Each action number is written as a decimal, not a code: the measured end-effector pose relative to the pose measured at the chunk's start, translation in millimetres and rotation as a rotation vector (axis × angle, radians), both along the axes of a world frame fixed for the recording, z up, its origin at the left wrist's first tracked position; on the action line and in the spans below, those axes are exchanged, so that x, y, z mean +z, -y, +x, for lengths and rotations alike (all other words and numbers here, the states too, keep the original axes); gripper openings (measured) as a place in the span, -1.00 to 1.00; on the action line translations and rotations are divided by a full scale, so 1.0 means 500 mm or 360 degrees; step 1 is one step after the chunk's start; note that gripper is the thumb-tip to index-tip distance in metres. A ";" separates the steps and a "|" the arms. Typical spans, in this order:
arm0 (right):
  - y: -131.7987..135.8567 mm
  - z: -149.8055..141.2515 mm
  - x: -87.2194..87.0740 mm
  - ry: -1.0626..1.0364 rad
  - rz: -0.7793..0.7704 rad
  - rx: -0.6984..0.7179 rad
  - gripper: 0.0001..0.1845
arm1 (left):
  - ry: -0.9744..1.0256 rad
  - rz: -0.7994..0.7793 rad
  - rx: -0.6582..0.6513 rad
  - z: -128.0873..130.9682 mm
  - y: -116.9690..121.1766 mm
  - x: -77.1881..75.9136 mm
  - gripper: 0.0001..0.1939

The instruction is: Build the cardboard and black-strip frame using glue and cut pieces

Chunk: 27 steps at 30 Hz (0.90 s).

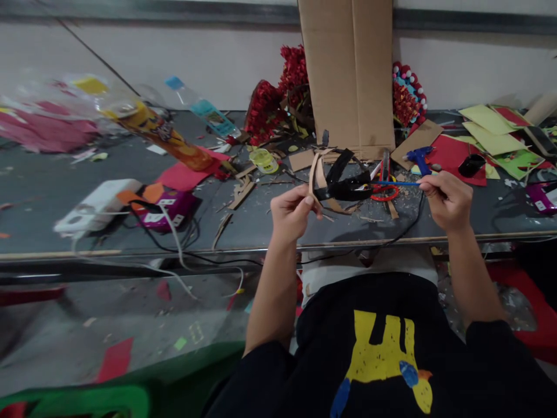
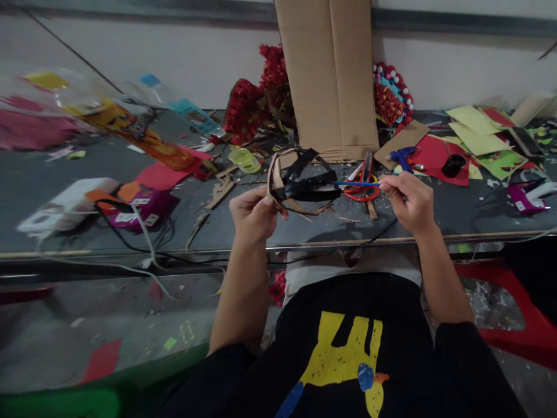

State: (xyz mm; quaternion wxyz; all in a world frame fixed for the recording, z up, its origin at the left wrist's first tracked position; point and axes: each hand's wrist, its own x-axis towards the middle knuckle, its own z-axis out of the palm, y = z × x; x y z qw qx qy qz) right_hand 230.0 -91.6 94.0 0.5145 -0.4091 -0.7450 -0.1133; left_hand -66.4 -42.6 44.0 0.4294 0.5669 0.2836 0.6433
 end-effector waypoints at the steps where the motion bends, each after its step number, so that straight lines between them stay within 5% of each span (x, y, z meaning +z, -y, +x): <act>1: 0.000 0.004 -0.003 -0.0028 0.0004 -0.0018 -0.89 | 0.0050 -0.0031 0.0047 0.005 -0.001 0.001 -0.63; 9: 0.019 -0.001 -0.030 0.0061 0.0078 -0.0109 -0.93 | 0.0226 -0.0191 0.0389 0.048 0.007 0.010 -0.63; 17: 0.024 -0.030 -0.023 0.0212 0.0127 -0.0161 -0.88 | 0.0178 -0.0195 0.0320 0.061 0.025 0.010 -0.67; 27: 0.018 -0.004 -0.036 0.0230 0.0158 -0.0266 -0.89 | 0.0428 -0.0440 0.0236 0.066 0.031 0.046 -0.63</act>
